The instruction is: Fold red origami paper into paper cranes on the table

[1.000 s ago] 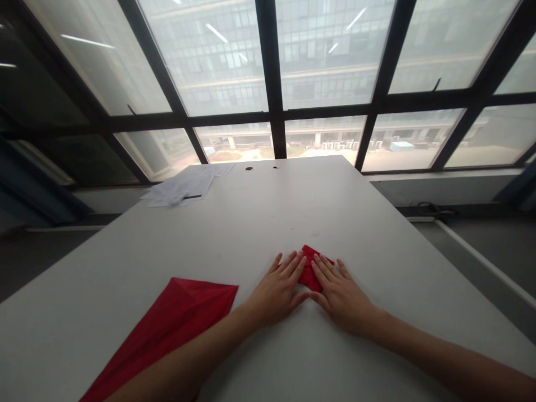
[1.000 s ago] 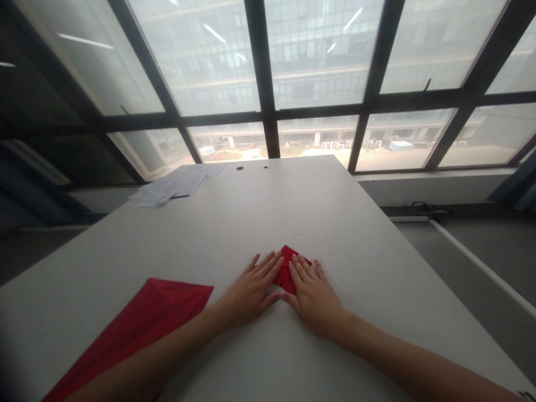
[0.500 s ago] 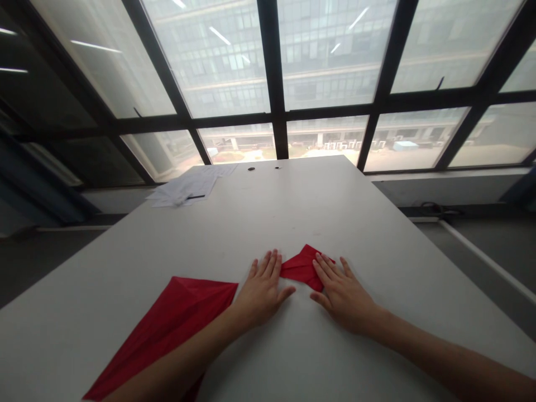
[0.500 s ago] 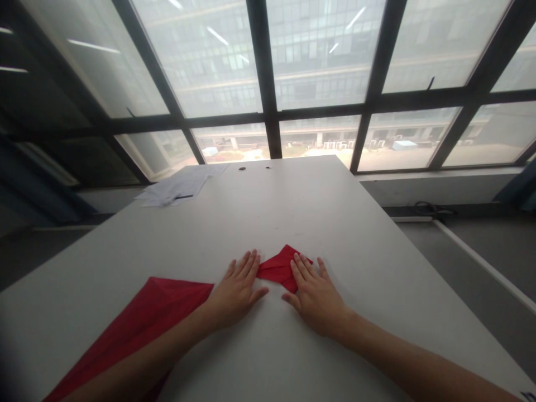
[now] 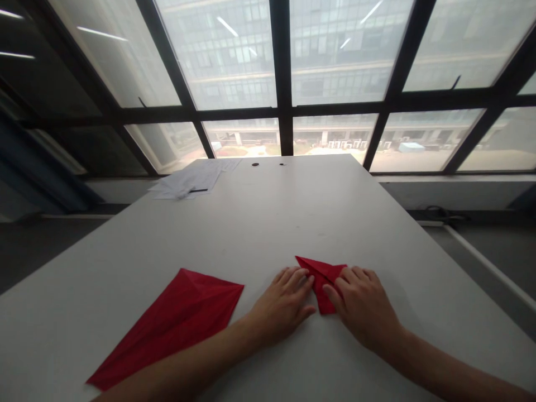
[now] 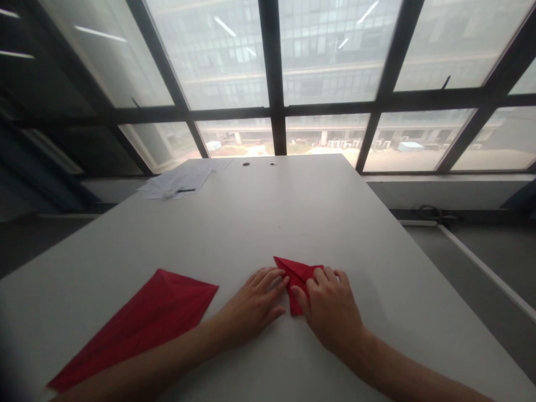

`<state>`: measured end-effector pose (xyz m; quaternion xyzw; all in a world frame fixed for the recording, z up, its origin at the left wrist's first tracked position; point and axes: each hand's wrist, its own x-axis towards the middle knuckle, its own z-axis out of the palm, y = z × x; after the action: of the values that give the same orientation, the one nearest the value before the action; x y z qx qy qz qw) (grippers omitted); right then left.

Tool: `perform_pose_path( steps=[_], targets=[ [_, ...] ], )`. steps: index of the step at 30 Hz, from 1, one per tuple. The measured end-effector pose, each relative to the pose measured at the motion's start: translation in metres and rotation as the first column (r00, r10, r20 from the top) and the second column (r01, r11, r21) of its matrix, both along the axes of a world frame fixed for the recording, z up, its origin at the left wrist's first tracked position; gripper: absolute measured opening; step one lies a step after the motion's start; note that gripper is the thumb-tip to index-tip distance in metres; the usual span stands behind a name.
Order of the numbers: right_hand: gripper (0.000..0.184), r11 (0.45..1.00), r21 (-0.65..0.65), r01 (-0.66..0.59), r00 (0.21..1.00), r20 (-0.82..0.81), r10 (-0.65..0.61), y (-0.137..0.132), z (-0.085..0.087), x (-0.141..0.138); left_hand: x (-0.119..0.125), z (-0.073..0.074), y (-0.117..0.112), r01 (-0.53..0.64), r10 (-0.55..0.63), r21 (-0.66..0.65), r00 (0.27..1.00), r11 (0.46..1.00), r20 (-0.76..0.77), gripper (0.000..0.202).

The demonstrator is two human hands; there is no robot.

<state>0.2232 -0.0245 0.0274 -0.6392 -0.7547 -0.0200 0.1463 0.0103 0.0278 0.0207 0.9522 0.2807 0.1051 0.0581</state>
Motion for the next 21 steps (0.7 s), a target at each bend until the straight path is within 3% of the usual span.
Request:
perform_pose_path(
  steps=[4,8,12,21],
  targets=[
    [0.032,0.98,0.067,-0.186,0.962,-0.192,0.195,0.021,0.002,0.013,-0.003,0.005,0.011,0.111,-0.104,-0.065,0.989,0.992,0.104,0.036],
    [0.038,0.94,0.03,-0.339,0.922,-0.187,0.339,0.03,-0.009,0.018,-0.007,0.003,0.023,0.129,-0.114,-0.09,0.981,0.988,0.159,0.029],
    [0.039,0.942,0.013,-0.335,0.929,-0.162,0.333,0.023,-0.015,0.012,-0.007,-0.006,0.027,0.007,0.002,-0.054,0.988,0.999,0.156,0.041],
    [0.049,0.937,-0.007,-0.35,0.924,-0.169,0.344,0.023,-0.026,0.01,-0.008,-0.009,0.027,0.019,-0.017,-0.039,0.999,0.999,0.029,0.05]
  ],
)
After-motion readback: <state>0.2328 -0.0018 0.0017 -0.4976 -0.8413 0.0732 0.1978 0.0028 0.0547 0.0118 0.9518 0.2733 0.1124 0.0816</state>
